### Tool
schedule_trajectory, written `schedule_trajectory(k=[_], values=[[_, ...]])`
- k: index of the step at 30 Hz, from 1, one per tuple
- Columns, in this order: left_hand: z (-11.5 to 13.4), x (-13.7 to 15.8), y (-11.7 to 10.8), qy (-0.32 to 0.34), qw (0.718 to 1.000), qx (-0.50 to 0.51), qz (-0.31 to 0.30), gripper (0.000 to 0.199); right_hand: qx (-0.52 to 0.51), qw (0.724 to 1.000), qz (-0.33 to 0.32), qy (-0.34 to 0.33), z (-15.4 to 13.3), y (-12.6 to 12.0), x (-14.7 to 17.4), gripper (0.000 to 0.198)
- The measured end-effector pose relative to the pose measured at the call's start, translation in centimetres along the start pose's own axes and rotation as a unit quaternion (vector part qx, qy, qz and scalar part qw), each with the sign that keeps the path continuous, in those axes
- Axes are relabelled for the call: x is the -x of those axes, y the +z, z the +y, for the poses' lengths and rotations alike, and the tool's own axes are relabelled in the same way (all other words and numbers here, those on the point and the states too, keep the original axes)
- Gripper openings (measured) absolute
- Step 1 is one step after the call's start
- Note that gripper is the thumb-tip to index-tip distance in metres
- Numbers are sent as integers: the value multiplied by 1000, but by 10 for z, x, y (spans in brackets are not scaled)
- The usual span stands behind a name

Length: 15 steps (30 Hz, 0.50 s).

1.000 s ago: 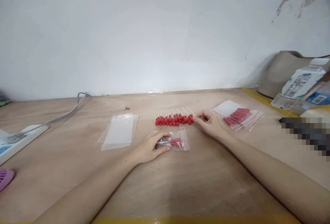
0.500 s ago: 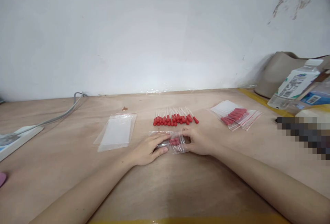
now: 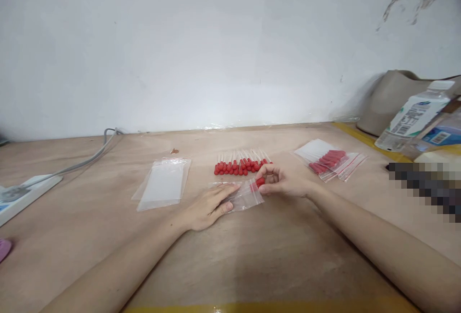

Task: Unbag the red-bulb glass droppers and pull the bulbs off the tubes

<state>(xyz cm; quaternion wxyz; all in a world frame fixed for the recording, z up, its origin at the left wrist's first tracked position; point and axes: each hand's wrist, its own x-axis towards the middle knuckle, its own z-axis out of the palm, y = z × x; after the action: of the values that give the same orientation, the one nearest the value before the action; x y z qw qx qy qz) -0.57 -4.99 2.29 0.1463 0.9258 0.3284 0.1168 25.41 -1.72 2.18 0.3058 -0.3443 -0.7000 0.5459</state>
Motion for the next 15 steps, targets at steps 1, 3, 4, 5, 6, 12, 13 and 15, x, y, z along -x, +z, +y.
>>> schedule_trajectory(k=[1, 3, 4, 5, 6, 12, 13, 15], values=[[1, 0, -1, 1, 1000, 1, -1, 47, -7, 1000, 12, -7, -2, -9, 1, 33], [2, 0, -2, 1, 1000, -4, -10, 47, -2, 999, 52, -11, -6, -31, 3, 34], [2, 0, -1, 0, 1000, -9, -15, 46, -3, 996, 89, -9, -8, -41, 5, 35], [2, 0, -1, -1, 1000, -16, -20, 46, -4, 992, 123, -12, -8, -52, 6, 35], [1, 0, 0, -2, 999, -24, -24, 47, -2, 986, 164, -20, -9, -61, 7, 36], [-4, 0, 4, 13, 996, -76, -43, 46, 102, 912, 365, -156, -5, -79, 4, 30], [-4, 0, 4, 15, 996, -81, -45, 46, 146, 893, 385, -182, -2, -75, 1, 26], [-4, -1, 4, 17, 995, -83, -46, 47, 253, 855, 395, -220, 6, -65, -4, 20]])
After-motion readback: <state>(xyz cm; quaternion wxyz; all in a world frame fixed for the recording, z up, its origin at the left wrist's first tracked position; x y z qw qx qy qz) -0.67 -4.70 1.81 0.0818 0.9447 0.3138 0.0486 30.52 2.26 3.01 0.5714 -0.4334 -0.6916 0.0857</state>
